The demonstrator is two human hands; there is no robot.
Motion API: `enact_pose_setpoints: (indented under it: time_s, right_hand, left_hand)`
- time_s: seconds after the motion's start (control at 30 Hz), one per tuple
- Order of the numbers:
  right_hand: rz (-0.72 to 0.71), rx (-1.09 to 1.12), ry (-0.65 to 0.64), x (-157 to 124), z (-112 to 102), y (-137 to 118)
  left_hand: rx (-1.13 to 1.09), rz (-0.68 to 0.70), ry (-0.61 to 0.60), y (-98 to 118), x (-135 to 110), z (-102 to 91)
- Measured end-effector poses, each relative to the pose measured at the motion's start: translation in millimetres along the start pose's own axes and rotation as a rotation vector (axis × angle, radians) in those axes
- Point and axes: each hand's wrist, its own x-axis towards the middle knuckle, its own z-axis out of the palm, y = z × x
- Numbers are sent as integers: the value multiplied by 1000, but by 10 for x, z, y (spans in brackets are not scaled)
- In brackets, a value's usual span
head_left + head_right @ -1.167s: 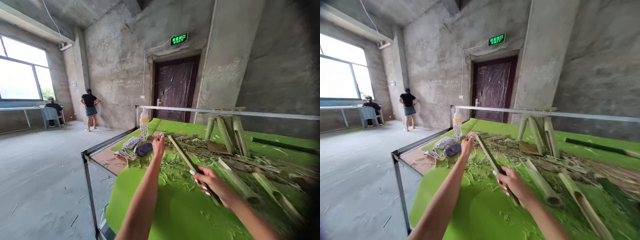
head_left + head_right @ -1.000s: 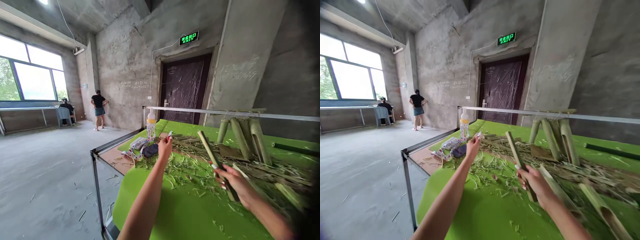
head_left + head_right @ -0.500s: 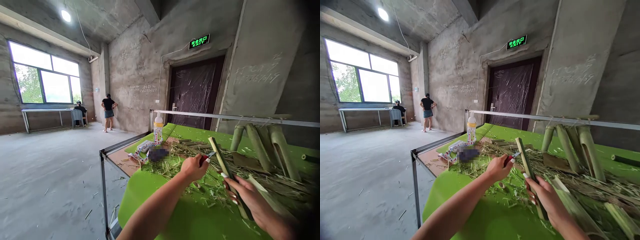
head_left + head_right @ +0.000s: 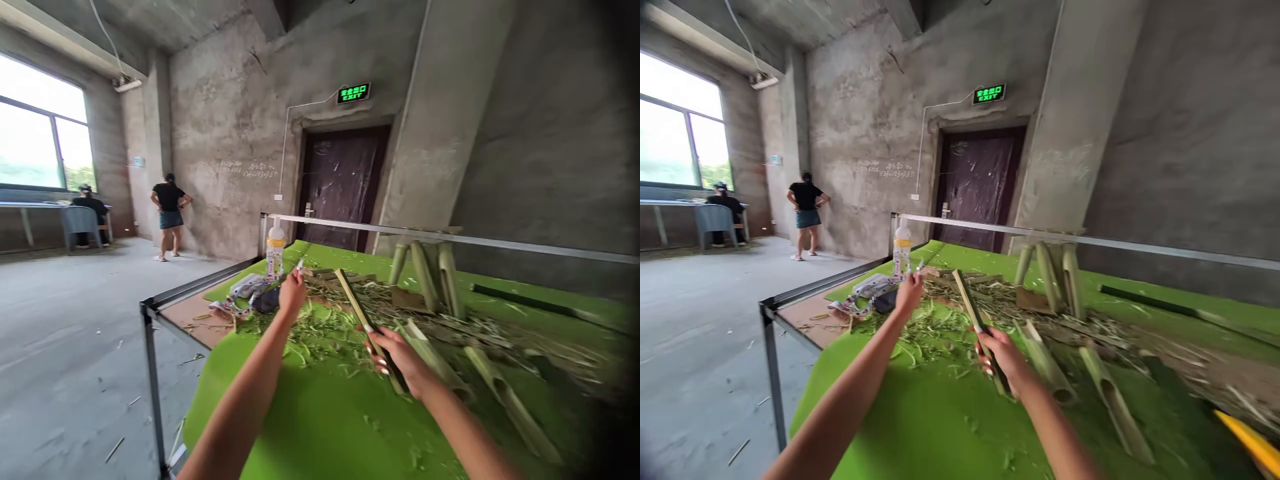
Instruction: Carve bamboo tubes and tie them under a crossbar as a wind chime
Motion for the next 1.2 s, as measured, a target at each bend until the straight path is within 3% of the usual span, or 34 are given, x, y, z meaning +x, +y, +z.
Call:
enact_pose_setpoints:
  time_s: [0.1,0.2,0.27,0.4,0.57,0.67,0.73,0.8,0.9,0.97,1.1,1.2]
  right_hand:
    - [25,180,13,49,-57,-12]
    - [8,197,-21,71,-68,-17]
    - [0,199,-54,66,-47,-17]
    - [-4,202,-86,2,22,-26]
    - [27,76,-239,-113,103,-67]
    - [-40,149,-241,-106,88,-86]
    - [-61,184,-172,-71,49,-84]
    - [-47,170,-152,-35,14,-76]
    - [-62,130,-143,-10,10,-68]
    - [-101,110,-97,-12,33,-62]
    - [-151,-65,30,-36,68,-31]
    - [-162,-233,3,-69,99,-7]
  left_hand:
    - [-25,177,12,-5,-29,-85]
    - [38,509,-112,67,-210,-42]
    - [99,609,-196,119,-326,32]
    - [103,591,-225,148,-345,139]
    - [138,205,-121,-47,18,54]
    - [160,124,-81,-161,146,-39]
    - [132,156,-10,-157,110,-79]
    - [56,319,21,-97,-1,-91]
    - [-7,688,-116,21,-208,-50]
    - [50,817,-246,78,-309,13]
    - [95,816,-305,98,-316,158]
    - [59,568,-222,34,-149,200]
